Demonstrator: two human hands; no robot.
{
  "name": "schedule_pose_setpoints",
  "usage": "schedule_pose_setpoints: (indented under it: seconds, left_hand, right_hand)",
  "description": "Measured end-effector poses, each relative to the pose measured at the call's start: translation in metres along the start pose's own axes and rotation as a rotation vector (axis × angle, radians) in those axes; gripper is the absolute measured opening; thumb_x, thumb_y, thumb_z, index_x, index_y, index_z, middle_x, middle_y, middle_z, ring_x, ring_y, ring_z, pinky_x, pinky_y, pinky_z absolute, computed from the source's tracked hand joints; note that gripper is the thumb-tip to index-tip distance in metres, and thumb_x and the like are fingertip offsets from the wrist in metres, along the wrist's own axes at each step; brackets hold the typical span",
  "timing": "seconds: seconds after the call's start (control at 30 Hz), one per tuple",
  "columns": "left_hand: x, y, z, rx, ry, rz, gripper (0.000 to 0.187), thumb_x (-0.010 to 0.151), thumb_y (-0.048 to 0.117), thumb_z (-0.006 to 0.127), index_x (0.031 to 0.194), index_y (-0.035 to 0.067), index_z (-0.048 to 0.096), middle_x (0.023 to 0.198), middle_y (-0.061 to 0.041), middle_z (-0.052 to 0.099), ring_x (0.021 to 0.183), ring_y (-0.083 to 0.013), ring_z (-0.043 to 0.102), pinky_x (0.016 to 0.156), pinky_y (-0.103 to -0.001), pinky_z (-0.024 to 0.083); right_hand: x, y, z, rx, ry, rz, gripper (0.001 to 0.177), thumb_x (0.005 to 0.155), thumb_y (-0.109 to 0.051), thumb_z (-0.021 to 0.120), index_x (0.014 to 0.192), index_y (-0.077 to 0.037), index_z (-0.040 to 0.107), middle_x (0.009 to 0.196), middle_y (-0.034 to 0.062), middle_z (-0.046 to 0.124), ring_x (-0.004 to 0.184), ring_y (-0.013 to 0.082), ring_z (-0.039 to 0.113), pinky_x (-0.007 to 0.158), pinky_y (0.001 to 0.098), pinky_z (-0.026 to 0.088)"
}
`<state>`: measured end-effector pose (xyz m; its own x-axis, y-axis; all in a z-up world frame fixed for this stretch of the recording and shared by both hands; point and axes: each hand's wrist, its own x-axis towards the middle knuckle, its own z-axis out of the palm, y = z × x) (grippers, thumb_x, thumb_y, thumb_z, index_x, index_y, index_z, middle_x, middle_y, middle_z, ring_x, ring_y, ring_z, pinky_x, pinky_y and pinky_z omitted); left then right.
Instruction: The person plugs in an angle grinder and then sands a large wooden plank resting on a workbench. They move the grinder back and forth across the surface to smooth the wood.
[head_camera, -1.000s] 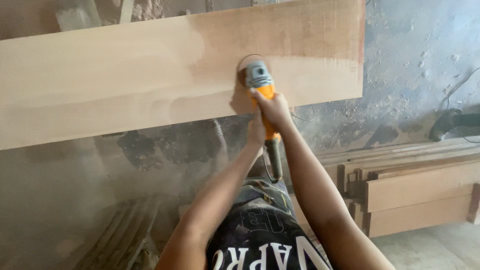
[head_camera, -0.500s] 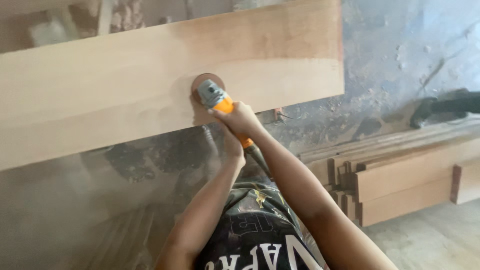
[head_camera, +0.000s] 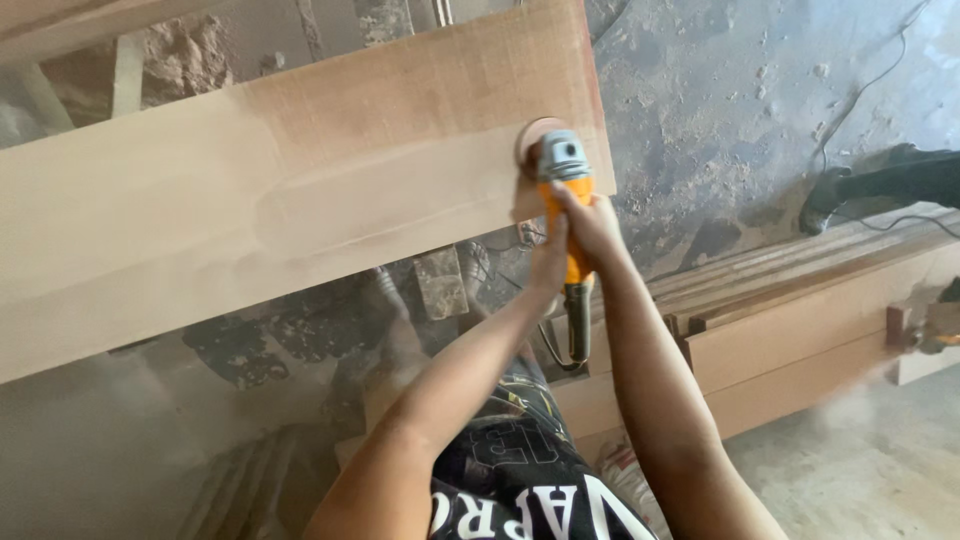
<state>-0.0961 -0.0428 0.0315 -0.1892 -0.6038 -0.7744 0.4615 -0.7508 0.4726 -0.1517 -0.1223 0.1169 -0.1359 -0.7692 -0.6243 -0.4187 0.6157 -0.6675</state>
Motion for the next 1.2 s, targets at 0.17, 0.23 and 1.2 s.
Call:
schedule_pose_setpoints:
  seconds: [0.17, 0.23, 1.2]
  left_hand:
    - [0.006, 0.009, 0.046, -0.012, -0.019, 0.03, 0.087, 0.083, 0.079, 0.054, 0.11, -0.001, 0.073, 0.106, -0.014, 0.074, 0.097, -0.0232, 0.071, 0.082, -0.037, 0.055]
    - [0.008, 0.018, 0.054, 0.229, 0.02, 0.052, 0.09, 0.087, 0.081, 0.048, 0.11, -0.003, 0.072, 0.107, -0.02, 0.075, 0.104, -0.0288, 0.072, 0.089, -0.038, 0.054]
    - [-0.051, 0.079, -0.127, 0.384, 0.351, 0.233, 0.08, 0.095, 0.068, 0.04, 0.116, -0.003, 0.07, 0.103, -0.032, 0.072, 0.101, -0.0449, 0.071, 0.087, -0.048, 0.054]
  right_hand:
    - [0.014, 0.013, -0.046, 0.186, 0.057, -0.041, 0.043, 0.096, -0.044, 0.068, 0.1, -0.001, 0.07, 0.083, 0.0031, 0.069, 0.069, 0.0108, 0.063, 0.061, 0.0283, 0.052]
    - [0.019, 0.013, -0.054, 0.217, 0.063, -0.057, 0.043, 0.098, -0.043, 0.068, 0.101, -0.001, 0.07, 0.084, 0.0031, 0.068, 0.07, 0.0107, 0.062, 0.061, 0.0284, 0.051]
    - [-0.025, -0.041, 0.148, 0.088, 0.022, -0.08, 0.042, 0.097, -0.042, 0.072, 0.099, 0.0, 0.07, 0.081, 0.002, 0.065, 0.072, 0.0106, 0.06, 0.064, 0.0291, 0.05]
